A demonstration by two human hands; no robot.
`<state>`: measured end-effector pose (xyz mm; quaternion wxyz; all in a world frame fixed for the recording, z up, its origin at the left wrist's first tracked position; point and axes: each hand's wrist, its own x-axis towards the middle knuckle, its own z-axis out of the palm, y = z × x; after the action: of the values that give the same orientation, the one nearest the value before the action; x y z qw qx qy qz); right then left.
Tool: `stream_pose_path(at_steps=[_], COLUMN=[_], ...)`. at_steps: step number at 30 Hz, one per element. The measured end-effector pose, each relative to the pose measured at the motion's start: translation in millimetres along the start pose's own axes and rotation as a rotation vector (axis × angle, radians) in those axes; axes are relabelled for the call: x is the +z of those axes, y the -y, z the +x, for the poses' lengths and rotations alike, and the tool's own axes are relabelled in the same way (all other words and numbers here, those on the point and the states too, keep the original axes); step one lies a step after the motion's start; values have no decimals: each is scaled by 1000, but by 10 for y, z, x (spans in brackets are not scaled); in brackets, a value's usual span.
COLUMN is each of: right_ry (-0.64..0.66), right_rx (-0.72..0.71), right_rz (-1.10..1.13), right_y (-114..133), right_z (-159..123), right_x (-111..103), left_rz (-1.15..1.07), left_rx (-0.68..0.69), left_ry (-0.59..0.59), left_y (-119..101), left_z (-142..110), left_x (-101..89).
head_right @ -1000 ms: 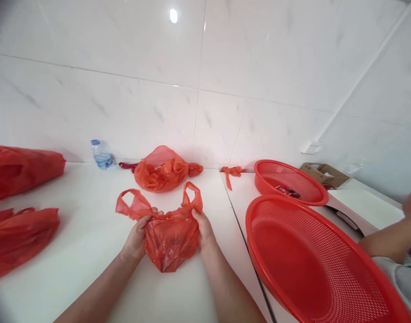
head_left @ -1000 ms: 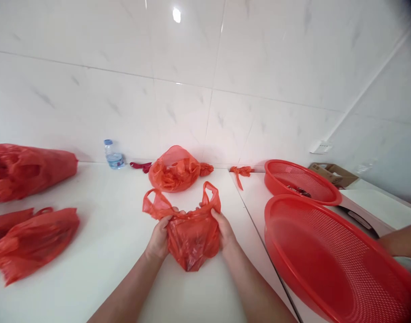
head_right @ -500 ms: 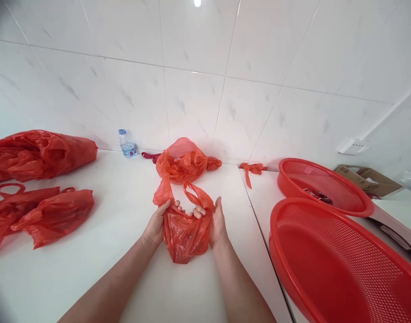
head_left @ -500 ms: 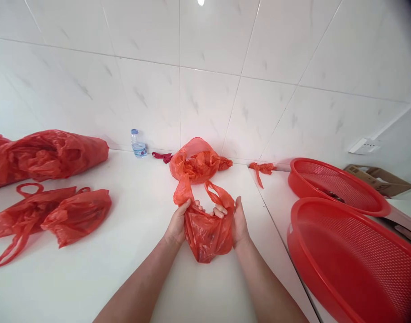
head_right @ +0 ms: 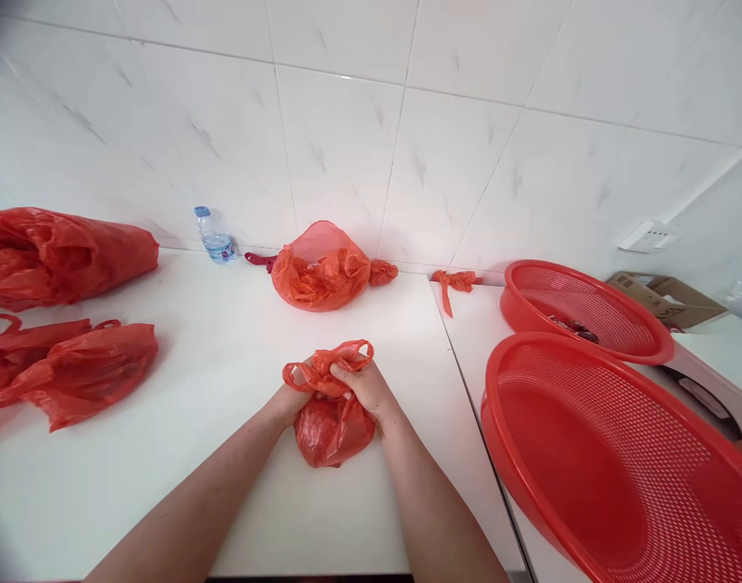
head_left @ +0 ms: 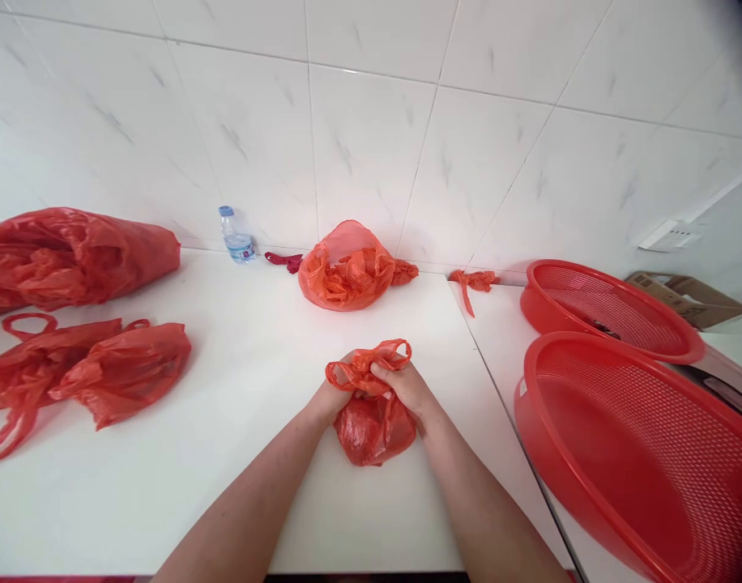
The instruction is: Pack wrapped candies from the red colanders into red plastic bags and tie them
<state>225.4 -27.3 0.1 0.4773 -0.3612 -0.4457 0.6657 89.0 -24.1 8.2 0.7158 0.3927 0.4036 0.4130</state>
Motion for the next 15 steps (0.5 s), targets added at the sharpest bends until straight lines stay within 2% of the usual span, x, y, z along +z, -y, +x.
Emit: stream_pose_path(at_steps=[3, 6, 9, 11, 15], right_ry=[-141, -274, -319, -252, 31], right_rx=[2, -54, -138, -147, -86], right_rz=[1, -93, -195, -206, -61], right_y=[-66, -95, -98, -89, -30], right_z=[70, 136, 135, 92, -30], right_x=[-74, -110, -83, -62, -69], left_rz=[-4, -73, -128, -141, -143], left_rx=[117, 246, 278, 253, 192], left_ry=[119, 217, 147, 87, 56], left_y=[18, 59, 93, 99, 97], left_z=[1, 15, 29, 42, 99], left_x=[4, -9, -6, -2, -39])
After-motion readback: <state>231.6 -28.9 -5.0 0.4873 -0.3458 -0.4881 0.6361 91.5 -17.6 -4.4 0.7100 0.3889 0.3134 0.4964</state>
